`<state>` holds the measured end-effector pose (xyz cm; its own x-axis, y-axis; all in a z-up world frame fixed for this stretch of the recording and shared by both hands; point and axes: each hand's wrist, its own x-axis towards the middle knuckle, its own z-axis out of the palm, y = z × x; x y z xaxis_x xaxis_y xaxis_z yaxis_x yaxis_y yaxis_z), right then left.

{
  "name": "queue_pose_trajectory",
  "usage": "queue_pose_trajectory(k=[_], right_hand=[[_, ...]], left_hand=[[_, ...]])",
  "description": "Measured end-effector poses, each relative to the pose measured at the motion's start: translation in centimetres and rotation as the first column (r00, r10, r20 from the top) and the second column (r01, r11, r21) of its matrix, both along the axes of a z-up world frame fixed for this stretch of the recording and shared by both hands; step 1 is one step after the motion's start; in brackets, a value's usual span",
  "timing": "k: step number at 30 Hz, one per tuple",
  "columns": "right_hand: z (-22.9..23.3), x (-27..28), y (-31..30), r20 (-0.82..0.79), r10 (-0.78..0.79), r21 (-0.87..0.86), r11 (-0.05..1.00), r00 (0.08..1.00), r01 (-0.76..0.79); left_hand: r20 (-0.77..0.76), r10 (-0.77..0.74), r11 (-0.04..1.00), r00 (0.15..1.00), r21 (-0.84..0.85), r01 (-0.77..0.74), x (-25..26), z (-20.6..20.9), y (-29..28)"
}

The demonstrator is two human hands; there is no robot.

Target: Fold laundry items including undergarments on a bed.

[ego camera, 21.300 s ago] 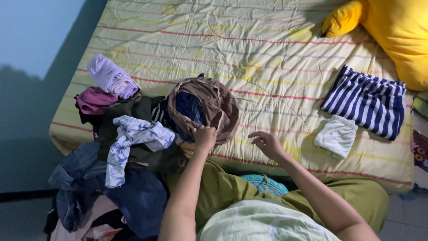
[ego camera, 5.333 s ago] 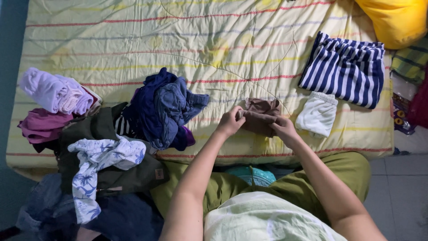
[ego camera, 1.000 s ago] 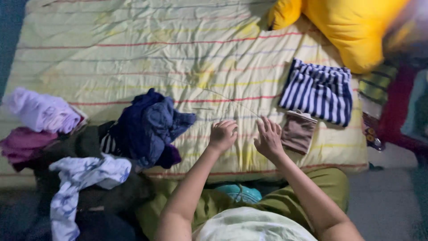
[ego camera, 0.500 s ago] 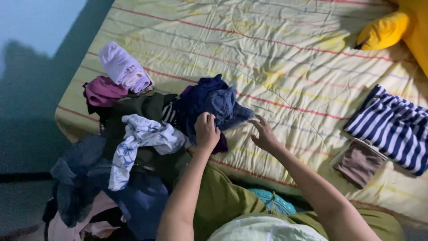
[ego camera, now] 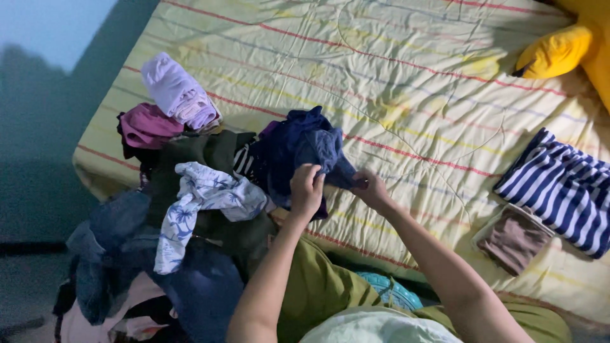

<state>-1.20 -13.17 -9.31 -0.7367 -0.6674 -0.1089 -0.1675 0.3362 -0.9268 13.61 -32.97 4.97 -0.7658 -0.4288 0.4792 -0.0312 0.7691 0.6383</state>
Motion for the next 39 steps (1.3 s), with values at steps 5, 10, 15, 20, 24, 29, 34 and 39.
queue_pose_trajectory(k=[5, 10, 15, 20, 24, 29, 34, 39], right_hand=[[11.6, 3.1, 1.2, 0.561, -0.207, -0.045, 0.959, 0.802, 0.278], [11.5, 4.3, 3.4, 0.777, 0.101, -0.33, 0.906, 0.621, 0.265], [17.6, 5.2, 4.2, 0.822, 0.182, -0.461, 0.769, 0.54, 0.443], [18.8, 4.5, 6.8, 0.777, 0.247, -0.548, 0.719, 0.579, 0.428], [17.5, 2.9, 9.8, 0.695, 0.298, -0.668, 0.605, 0.655, 0.434], [20.0, 1.7, 13.5, 0.649, 0.362, -0.736, 0.52, 0.669, 0.433], [22.5, 1.5, 15.5, 0.704, 0.316, -0.705, 0.417, 0.636, 0.573], [14.8, -1.2, 19.2, 0.569, 0.462, -0.822, 0.278, 0.681, 0.497]], left_hand=[[-0.146, -0.226, 0.874, 0.963, 0.406, 0.267, -1.3, 0.4, 4.4], [-0.163, -0.494, 0.442, 0.854, 0.798, 0.408, -0.9, -0.5, 7.0], [0.018, -0.269, 0.73, 0.963, 0.656, 0.192, -0.8, -0.4, 5.8], [0.346, -0.02, 0.983, 0.938, 0.179, -0.045, 0.9, 4.3, 3.3], [0.353, 0.178, 0.979, 0.919, 0.035, -0.203, 0.9, 1.4, 0.7], [0.665, 0.084, 0.976, 0.742, 0.095, -0.196, 0.3, 4.2, 0.3], [0.679, 0.076, 0.985, 0.73, 0.062, -0.16, 0.4, -4.1, -2.3], [0.347, 0.214, 0.84, 0.913, 0.412, -0.353, -0.4, -5.4, -5.4]])
